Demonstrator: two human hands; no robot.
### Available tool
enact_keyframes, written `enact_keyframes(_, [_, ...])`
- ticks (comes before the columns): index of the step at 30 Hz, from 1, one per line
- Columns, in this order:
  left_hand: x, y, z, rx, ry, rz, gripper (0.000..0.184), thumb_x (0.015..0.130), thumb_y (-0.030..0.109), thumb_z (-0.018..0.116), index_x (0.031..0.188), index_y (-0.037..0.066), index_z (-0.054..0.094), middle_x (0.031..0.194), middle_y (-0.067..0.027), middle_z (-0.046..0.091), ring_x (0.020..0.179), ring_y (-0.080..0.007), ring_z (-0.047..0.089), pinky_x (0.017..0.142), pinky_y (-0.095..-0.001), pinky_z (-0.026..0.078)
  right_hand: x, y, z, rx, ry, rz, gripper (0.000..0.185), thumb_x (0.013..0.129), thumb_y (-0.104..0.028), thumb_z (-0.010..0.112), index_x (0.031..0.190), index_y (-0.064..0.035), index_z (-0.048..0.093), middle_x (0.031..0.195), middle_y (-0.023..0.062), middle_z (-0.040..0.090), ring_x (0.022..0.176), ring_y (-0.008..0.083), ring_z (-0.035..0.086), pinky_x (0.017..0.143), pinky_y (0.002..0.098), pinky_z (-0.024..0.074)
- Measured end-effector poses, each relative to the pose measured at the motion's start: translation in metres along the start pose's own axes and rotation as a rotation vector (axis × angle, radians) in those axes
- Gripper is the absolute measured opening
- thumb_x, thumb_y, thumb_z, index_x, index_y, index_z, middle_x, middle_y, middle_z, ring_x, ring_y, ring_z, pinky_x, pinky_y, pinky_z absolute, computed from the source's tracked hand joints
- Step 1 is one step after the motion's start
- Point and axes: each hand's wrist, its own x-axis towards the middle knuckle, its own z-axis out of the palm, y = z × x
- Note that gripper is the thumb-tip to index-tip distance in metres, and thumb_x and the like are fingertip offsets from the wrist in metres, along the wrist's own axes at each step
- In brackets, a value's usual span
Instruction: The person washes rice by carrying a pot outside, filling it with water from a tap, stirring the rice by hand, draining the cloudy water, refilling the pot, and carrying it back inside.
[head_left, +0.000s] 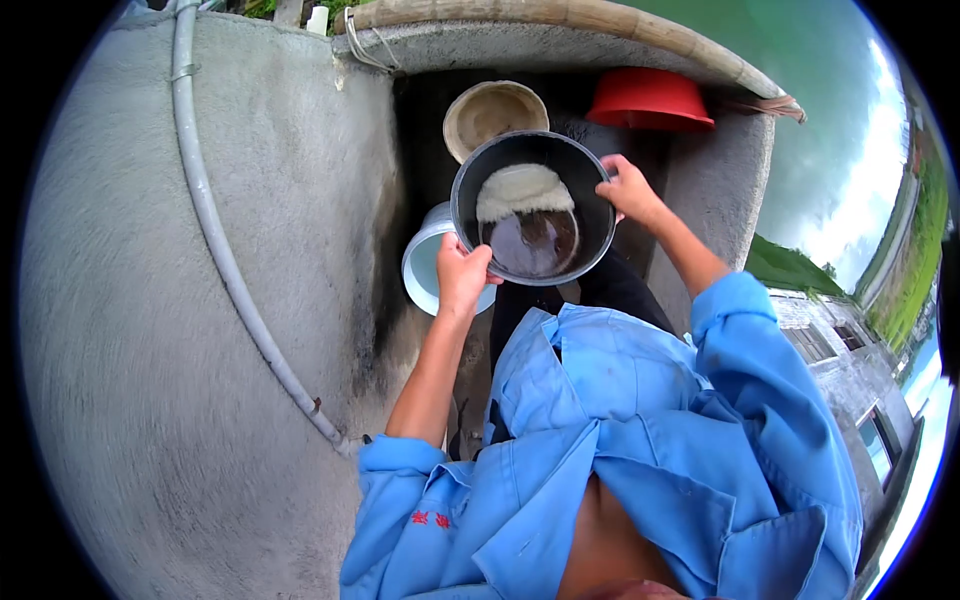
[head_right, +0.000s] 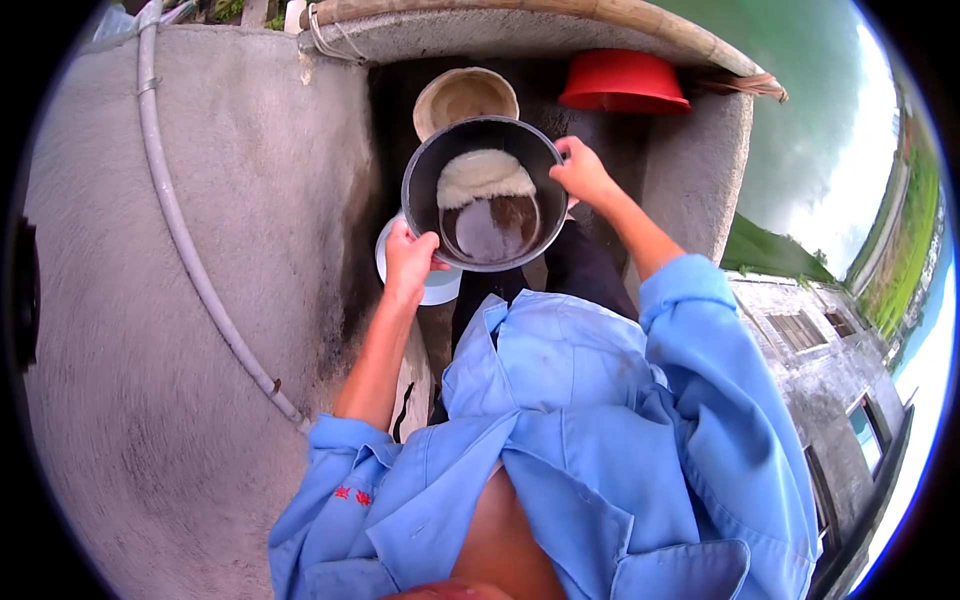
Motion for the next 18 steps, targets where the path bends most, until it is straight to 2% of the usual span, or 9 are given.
enact_keyframes(2, [-0.009,-0.006,0.002,0.001,0.020,0.058,0.015,0.068,-0.001,0.050,0.072,0.003,0.037,0.061,-0.0026,0.044,0.044,-0.0121,0.049,0.035,-0.0261,0.045,-0.016,0.013,0.000,-0.019,0.049,-0.020,0.025,0.065,-0.003,0.054,0.088,0.0004,0.045,0.066,0.0056,0.050,0.049,0.0154,0.053,0.036,0.0277,0.0447])
enact_keyframes(5, [-0.017,-0.015,-0.005,0.087,0.114,0.254,0.011,0.068,-0.002,0.050,0.071,0.006,0.042,0.060,0.0016,0.045,0.047,-0.0058,0.044,0.038,-0.0219,0.040,-0.047,-0.005,-0.001,0.080,-0.065,-0.050,0.020,0.064,-0.001,0.052,0.083,0.0000,0.047,0.066,0.0018,0.048,0.053,0.0110,0.050,0.044,0.0242,0.0432])
enact_keyframes(7, [-0.031,-0.005,-0.003,0.028,0.125,0.268,0.011,0.068,-0.002,0.050,0.072,0.006,0.043,0.061,0.0015,0.047,0.047,-0.0052,0.044,0.038,-0.0212,0.040,-0.047,-0.002,-0.002,0.242,-0.047,-0.314,0.015,0.064,0.001,0.049,0.079,-0.0009,0.049,0.066,-0.0023,0.043,0.057,0.0067,0.042,0.052,0.0201,0.0376])
enact_keyframes(10, [-0.055,-0.003,0.000,-0.098,0.134,0.300,0.010,0.069,-0.002,0.049,0.073,0.005,0.045,0.064,0.0009,0.050,0.048,-0.0043,0.045,0.041,-0.0199,0.041,-0.055,-0.011,-0.010,0.198,-0.054,-0.469,0.013,0.064,0.000,0.048,0.077,-0.0011,0.049,0.065,-0.0041,0.038,0.060,0.0053,0.035,0.055,0.0188,0.0322])
enact_keyframes(14, [-0.090,-0.026,0.015,-0.222,0.188,0.326,0.013,0.071,0.001,0.051,0.081,0.004,0.044,0.067,-0.0003,0.052,0.050,-0.0050,0.047,0.041,-0.0198,0.042,-0.080,-0.013,-0.027,0.096,-0.074,-0.667,0.012,0.064,0.000,0.047,0.076,-0.0018,0.049,0.066,-0.0051,0.036,0.059,0.0049,0.032,0.054,0.0178,0.0301])
enact_keyframes(16, [-0.111,-0.043,0.026,-0.298,0.195,0.361,0.017,0.072,0.003,0.053,0.086,0.003,0.044,0.070,-0.0014,0.053,0.051,-0.0056,0.048,0.041,-0.0199,0.042,-0.099,-0.011,-0.030,0.181,-0.115,-0.678,0.008,0.065,0.000,0.047,0.072,-0.0031,0.046,0.065,-0.0055,0.031,0.059,0.0048,0.029,0.053,0.0177,0.0279])
enact_keyframes(18, [-0.134,-0.058,0.044,-0.380,0.259,0.335,0.027,0.074,0.008,0.057,0.095,0.002,0.041,0.082,-0.0043,0.053,0.063,-0.0081,0.052,0.049,-0.0217,0.045,-0.108,0.002,-0.040,0.142,-0.127,-0.735,0.008,0.065,0.001,0.047,0.068,-0.0046,0.041,0.064,-0.0058,0.027,0.058,0.0047,0.027,0.052,0.0183,0.0260])
